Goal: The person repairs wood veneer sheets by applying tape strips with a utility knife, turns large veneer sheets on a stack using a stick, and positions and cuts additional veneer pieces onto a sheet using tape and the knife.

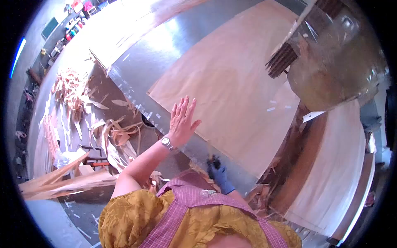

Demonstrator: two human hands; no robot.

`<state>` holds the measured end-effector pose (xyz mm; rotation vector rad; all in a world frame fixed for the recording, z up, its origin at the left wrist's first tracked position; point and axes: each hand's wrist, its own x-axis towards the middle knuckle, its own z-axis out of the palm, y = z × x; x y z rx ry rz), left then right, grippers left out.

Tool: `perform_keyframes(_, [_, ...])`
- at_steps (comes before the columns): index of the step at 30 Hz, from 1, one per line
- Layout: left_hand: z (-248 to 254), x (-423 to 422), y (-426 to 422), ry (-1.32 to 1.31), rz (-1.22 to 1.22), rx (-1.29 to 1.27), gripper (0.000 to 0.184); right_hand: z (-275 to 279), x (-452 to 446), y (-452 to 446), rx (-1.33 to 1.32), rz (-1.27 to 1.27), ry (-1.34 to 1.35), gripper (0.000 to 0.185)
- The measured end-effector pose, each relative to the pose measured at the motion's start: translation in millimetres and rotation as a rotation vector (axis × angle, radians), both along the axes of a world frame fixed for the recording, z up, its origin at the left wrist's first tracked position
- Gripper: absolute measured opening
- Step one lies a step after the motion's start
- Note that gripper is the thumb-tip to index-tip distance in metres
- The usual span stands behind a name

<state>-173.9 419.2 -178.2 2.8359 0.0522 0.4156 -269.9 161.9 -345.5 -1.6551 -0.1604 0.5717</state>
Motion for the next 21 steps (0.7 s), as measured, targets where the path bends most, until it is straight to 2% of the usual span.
perform_keyframes(3, [-34.6, 29.6, 41.2, 0.033, -0.005, 0.058, 0.077, -3.1, -37.6, 38.8, -0.164, 0.165, -0.209, 0.040])
perform_keyframes(5, [-66.0, 52.7, 86.2, 0.171, 0.135, 0.034, 0.078, 9.9, -47.6, 52.7, -0.182, 0.286, -0.434, 0.056])
perform_keyframes(8, [-98.3, 84.7, 163.1, 0.386, 0.439, 0.056, 0.080, 15.5, -45.0, 71.9, -0.242, 0.338, -0.511, 0.055])
perform_keyframes(10, [-124.8, 91.9, 201.4, 0.409, 0.667, 0.042, 0.079, 15.5, -43.1, 80.4, -0.295, 0.353, -0.517, 0.055])
perform_keyframes(13, [-141.2, 92.3, 206.1, 0.525, 0.756, 0.074, 0.079, 13.5, -43.5, 84.9, -0.378, 0.348, -0.480, 0.055])
perform_keyframes(16, [-142.9, 98.0, 208.6, 0.425, 0.673, 0.062, 0.065, 15.2, -42.2, 86.6, -0.437, 0.323, -0.449, 0.055])
perform_keyframes(19, [-127.1, 106.2, 209.4, 0.465, 0.445, 0.020, 0.045, 14.4, -46.2, 82.4, -0.488, 0.287, -0.421, 0.054])
perform_keyframes(20, [-125.7, 108.8, 206.1, 0.368, 0.425, -0.007, 0.027, 14.8, -48.1, 79.7, -0.500, 0.276, -0.410, 0.054])
perform_keyframes(21, [-109.7, 110.7, 195.9, 0.347, 0.373, -0.108, 0.026, 16.0, -49.4, 76.8, -0.514, 0.264, -0.403, 0.054])
